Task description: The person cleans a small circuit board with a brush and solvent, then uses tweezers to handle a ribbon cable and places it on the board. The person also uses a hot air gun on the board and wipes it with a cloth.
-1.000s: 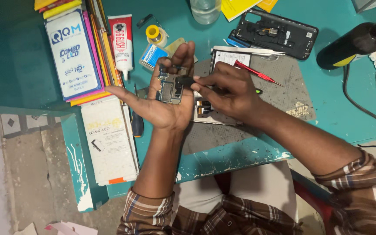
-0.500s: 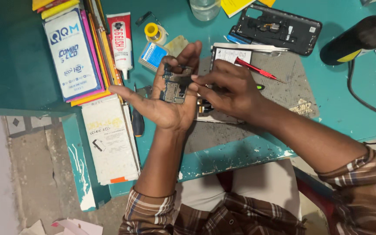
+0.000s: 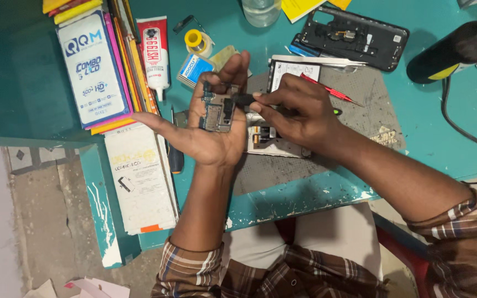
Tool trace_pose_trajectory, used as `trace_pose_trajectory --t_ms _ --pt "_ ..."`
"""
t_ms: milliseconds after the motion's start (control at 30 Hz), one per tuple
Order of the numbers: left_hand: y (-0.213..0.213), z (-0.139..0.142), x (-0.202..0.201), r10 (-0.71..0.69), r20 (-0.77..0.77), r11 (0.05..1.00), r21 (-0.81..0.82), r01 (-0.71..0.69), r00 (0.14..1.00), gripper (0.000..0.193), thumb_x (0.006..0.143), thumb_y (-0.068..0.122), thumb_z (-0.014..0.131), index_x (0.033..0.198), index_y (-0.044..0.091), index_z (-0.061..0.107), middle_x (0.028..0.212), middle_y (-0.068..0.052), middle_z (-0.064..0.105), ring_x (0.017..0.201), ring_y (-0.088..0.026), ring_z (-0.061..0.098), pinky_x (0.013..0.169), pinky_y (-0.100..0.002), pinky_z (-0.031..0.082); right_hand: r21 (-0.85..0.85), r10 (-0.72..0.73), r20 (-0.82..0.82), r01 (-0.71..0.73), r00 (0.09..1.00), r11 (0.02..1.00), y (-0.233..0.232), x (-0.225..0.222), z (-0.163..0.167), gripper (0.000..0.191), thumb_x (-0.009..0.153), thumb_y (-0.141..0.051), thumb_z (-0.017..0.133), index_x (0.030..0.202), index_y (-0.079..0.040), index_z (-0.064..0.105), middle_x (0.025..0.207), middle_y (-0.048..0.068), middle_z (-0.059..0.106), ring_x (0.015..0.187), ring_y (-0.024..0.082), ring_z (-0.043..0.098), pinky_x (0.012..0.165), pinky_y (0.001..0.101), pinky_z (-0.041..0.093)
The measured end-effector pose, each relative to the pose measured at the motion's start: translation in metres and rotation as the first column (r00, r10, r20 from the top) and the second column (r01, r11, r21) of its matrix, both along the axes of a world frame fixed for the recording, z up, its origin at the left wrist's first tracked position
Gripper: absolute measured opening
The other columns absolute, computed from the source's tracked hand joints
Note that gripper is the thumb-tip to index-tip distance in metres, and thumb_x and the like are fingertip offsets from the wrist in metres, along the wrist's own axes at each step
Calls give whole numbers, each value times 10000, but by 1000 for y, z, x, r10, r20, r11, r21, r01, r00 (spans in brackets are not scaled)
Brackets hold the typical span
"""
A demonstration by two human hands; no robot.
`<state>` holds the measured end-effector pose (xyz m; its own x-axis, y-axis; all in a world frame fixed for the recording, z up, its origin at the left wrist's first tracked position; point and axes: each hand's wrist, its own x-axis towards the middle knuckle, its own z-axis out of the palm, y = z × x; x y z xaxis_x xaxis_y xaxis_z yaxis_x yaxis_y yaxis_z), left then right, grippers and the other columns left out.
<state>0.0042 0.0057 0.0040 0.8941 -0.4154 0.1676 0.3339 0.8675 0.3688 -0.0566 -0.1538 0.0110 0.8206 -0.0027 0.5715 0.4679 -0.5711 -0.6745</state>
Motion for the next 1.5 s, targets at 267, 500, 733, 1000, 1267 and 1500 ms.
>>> trace_pose_trajectory --t_ms 267,500,733,1000,1267,1500 --pt "-8 -16 -10 -94 74 994 65 89 993 1219 827 989 110 1097 -81 628 1337 -338 629 1339 -400 564 1254 -494 345 74 26 77 -31 997 997 9 3 -7 238 942 -38 852 1131 -10 711 1008 114 652 756 136 655 630 288 524" --pt "-10 -20 -7 -46 161 992 125 26 986 1174 840 956 100 1089 -68 617 1327 -334 644 1331 -392 581 1247 -486 346 64 -2 83 -4 997 998 13 0 -6 246 924 -54 857 1132 -29 727 915 81 634 725 136 645 604 296 494" --pt "-8 -18 -7 -7 56 994 109 1 998 1187 885 960 81 1073 -85 612 1282 -336 658 1258 -389 596 1244 -504 371 77 40 -2 -40 999 996 14 -1 -6 232 907 -65 859 1087 -14 723 901 81 646 653 135 609 566 299 469" --pt "-8 -17 -9 -9 105 992 130 -5 994 1218 860 974 49 1096 -81 610 1226 -299 669 1223 -389 616 1203 -513 412 48 86 6 -87 996 995 20 -7 3 174 920 -95 850 1031 -38 729 890 76 662 728 152 642 637 310 498" --pt "-5 -6 -6 -19 37 986 168 12 999 1254 783 1006 81 1158 -74 598 1248 -268 660 1212 -362 599 1176 -455 426 79 141 -52 -137 989 987 20 -6 3 162 909 -116 847 999 -28 744 810 61 635 645 139 608 558 307 458" --pt "4 17 2 -102 -226 994 -67 89 969 1226 726 1039 183 1069 -49 633 1219 -281 669 1244 -440 614 819 -412 419 63 73 -66 -69 995 996 9 0 3 181 919 -97 848 1063 -35 756 760 51 574 588 111 542 510 299 408"
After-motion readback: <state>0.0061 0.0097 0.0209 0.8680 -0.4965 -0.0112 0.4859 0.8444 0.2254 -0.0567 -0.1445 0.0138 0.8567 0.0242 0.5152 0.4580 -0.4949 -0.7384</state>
